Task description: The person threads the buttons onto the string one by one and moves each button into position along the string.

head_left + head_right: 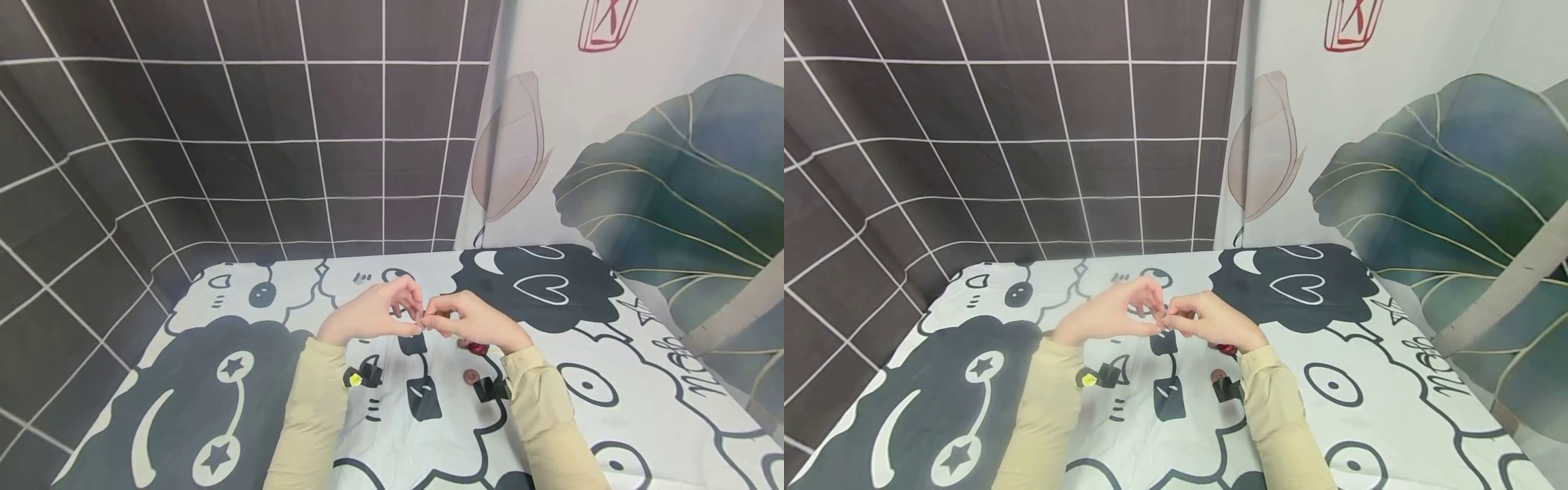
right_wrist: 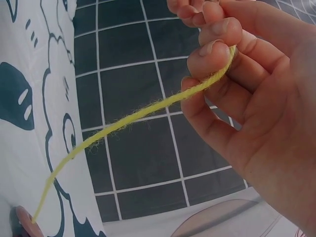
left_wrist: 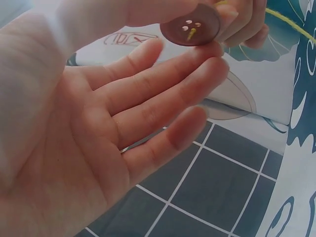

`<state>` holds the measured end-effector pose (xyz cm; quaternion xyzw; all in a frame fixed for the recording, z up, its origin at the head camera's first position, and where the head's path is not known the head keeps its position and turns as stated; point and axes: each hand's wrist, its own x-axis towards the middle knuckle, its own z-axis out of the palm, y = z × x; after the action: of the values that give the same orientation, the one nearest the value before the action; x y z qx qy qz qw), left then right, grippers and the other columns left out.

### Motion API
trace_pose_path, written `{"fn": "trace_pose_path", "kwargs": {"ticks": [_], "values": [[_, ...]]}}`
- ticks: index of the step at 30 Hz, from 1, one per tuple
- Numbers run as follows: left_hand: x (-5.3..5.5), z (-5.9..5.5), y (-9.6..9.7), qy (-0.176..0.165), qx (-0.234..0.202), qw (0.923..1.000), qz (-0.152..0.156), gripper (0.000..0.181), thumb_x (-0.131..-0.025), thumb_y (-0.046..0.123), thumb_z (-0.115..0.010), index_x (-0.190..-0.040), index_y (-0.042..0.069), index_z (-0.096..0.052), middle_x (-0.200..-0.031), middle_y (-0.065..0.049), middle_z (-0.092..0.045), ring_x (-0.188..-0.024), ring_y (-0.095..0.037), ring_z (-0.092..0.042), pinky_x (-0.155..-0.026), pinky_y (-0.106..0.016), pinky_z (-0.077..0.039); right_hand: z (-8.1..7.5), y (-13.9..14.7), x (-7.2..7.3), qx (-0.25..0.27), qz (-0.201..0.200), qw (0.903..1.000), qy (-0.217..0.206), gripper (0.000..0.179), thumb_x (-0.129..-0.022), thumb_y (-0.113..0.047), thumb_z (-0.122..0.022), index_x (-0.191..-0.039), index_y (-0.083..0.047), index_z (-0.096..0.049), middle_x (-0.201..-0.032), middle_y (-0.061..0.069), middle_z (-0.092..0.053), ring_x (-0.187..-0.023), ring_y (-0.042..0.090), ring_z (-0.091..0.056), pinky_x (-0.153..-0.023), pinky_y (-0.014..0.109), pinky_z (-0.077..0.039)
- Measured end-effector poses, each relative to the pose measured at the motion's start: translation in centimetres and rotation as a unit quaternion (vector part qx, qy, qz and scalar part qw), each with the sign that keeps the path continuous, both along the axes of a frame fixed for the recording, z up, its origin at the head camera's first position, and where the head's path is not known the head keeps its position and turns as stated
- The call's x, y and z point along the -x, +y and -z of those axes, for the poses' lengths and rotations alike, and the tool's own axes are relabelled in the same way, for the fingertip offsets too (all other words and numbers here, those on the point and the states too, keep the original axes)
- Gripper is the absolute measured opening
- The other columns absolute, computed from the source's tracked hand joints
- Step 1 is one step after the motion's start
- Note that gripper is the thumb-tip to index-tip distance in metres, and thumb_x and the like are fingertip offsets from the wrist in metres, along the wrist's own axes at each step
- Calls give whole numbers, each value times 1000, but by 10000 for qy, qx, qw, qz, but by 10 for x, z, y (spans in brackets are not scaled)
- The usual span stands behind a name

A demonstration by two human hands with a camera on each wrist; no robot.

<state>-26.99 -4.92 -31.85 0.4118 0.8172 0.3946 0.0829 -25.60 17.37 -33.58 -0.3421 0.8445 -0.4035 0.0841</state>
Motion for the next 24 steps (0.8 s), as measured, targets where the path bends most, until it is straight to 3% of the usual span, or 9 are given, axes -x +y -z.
{"fn": "trace_pose_path", "kwargs": {"ticks": [6,9,13,17,24], "values": [[1,1,3,100,-35,9998,-188,24,-80,15,-76,-94,13,-55,-90,-1,-72,-89,-17,-66,-82,-36,-52,-1,1,1,122,66,9998,-149,18,-100,-23,-52,-86,-17,-62,-66,-5,-50,-57,8,-46,-43,24,-39],[0,1,2,280,-36,9993,-237,20,-81,16,-76,-90,13,-59,-88,-1,-70,-87,-14,-64,-79,-40,-52,-1,1,0,237,60,9996,-159,26,-103,-24,-43,-87,-16,-62,-68,-4,-53,-64,11,-53,-51,25,-43],[1,1,1,405,-45,9989,-244,16,-82,17,-75,-90,13,-61,-87,-1,-70,-85,-14,-63,-75,-33,-52,-2,0,-1,265,168,9991,-283,31,-104,-29,-41,-84,-14,-61,-69,-3,-54,-64,10,-52,-55,26,-44],[2,3,1,483,-68,9985,-247,14,-84,17,-74,-90,14,-63,-87,0,-71,-84,-12,-64,-72,-25,-50,-2,-1,-1,200,329,9980,-492,29,-101,-31,-48,-81,-13,-59,-69,-3,-54,-57,8,-45,-45,27,-42],[1,3,3,835,-146,9959,-314,10,-83,13,-74,-86,12,-65,-85,0,-68,-78,-7,-60,-75,-26,-51,-3,-1,1,144,250,9995,-114,26,-100,-23,-50,-80,-12,-60,-69,-3,-57,-69,9,-52,-57,24,-40]]}}
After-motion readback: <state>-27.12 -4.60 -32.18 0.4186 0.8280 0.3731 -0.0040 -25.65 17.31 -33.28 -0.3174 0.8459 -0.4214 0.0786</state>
